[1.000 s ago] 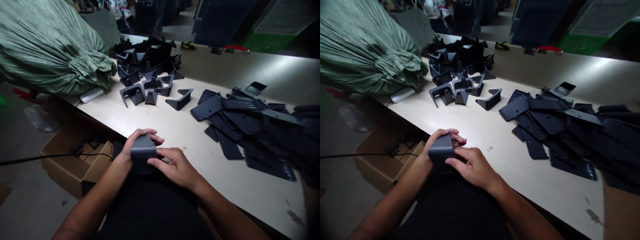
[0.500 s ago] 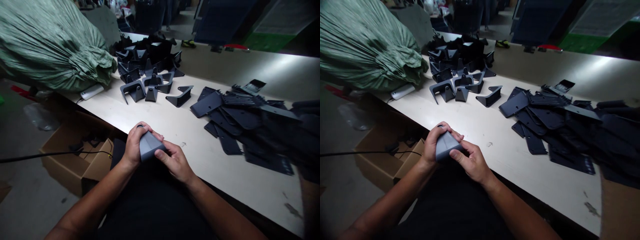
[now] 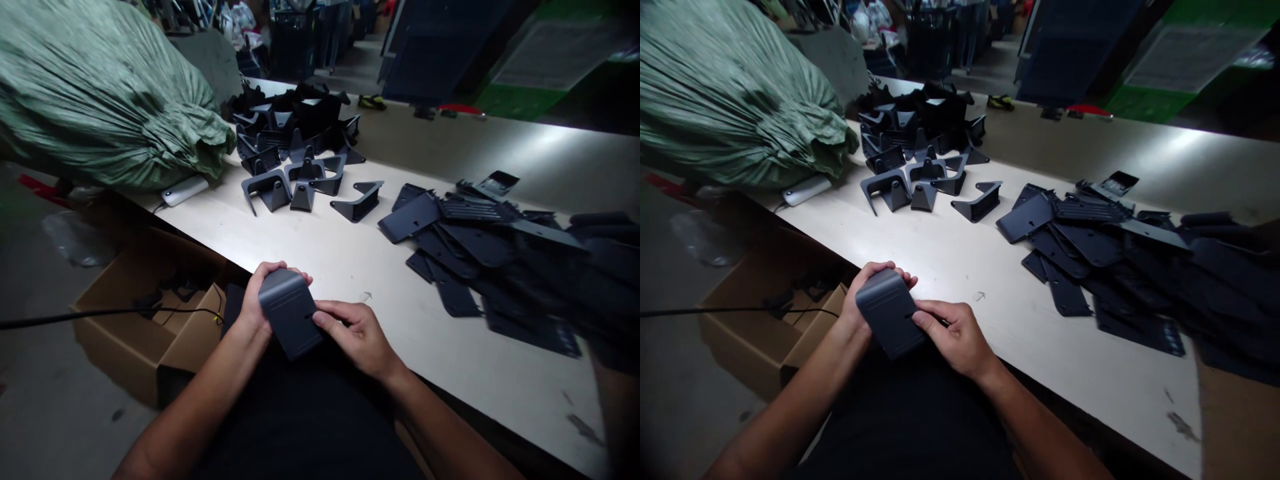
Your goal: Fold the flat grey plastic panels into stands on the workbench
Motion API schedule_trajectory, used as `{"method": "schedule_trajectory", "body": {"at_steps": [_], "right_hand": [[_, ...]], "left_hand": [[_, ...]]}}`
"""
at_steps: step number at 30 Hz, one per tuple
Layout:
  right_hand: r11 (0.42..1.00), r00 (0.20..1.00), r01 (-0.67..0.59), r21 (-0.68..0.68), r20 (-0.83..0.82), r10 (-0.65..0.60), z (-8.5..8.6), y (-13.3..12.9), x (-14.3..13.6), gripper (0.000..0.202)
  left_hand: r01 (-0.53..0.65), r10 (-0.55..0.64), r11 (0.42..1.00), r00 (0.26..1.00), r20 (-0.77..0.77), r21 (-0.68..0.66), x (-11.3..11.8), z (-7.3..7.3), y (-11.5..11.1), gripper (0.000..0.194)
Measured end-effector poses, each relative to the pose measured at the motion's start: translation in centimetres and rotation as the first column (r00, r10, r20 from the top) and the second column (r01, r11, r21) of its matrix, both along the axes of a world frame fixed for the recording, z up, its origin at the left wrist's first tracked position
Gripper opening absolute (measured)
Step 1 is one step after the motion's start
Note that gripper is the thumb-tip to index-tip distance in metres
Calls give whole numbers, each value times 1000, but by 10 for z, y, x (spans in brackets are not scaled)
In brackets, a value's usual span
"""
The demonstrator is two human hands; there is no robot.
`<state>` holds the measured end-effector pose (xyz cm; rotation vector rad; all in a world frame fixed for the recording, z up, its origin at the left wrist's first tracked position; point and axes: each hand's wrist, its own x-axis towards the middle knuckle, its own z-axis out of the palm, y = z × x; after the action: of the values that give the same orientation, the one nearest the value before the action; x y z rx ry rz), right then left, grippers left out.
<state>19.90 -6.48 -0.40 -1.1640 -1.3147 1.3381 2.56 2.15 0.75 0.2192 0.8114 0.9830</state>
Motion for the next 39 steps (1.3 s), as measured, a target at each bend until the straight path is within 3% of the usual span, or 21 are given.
{"method": "schedule_trajectory", "body": {"at_steps": [4, 7, 11, 14, 17, 21, 23, 25, 28, 30, 33, 36, 37, 39], "right_hand": [[996, 998, -56, -74, -22, 54, 7, 6, 1, 31], [991, 992, -114, -70, -55, 110, 13, 11, -2, 36], [998, 989, -63, 3, -135, 62, 10, 17, -14, 36], [998, 982, -58, 12, -181, 59, 9, 20, -19, 32], [995, 980, -97, -26, -180, 91, 10, 24, -18, 32], [996, 994, -88, -32, -62, 86, 6, 25, -16, 36], [996, 996, -83, -44, -33, 82, 2, 24, -12, 36], [996, 998, -61, -72, -31, 59, 0, 24, -6, 38], [994, 999, -31, -106, 23, 34, 7, 29, 9, 39], [993, 995, -22, -115, 98, 33, 15, 35, 16, 38], [993, 980, -57, -100, 186, 75, 26, 44, 18, 33], [996, 979, -58, -64, 191, 69, 30, 51, 14, 32], [1000, 978, -11, -24, 207, 16, 30, 53, 14, 32], [982, 945, 142, 127, 276, -172, 31, 55, 20, 32]], "left_hand": [[24, -24, 1000, 999, -24, 15, -1, 7, 1, 13], [36, -24, 993, 995, -99, 116, 2, 10, -3, 15], [-24, 121, 940, 956, -266, 340, 9, 10, -13, 13], [-6, 149, 921, 930, -337, 390, 10, 11, -15, 14], [12, 91, 937, 957, -274, 350, 6, 12, -11, 14], [-66, 73, 993, 995, -69, 93, 0, 5, 1, 15], [-83, 85, 996, 994, -75, 25, -3, -3, 4, 17], [-101, 123, 989, 970, -208, 110, -9, -12, 6, 20], [15, 186, 923, 857, -480, 385, -22, -23, 6, 21], [169, 147, 868, 811, -567, 466, -30, -25, 5, 25], [415, -56, 776, 795, -604, 475, -37, -20, 4, 42], [642, -280, 648, 701, -656, 410, -39, -10, 5, 45], [666, -306, 636, 681, -665, 390, -40, -8, 5, 47], [601, -243, 693, 714, -656, 397, -43, -8, 8, 50]]}}
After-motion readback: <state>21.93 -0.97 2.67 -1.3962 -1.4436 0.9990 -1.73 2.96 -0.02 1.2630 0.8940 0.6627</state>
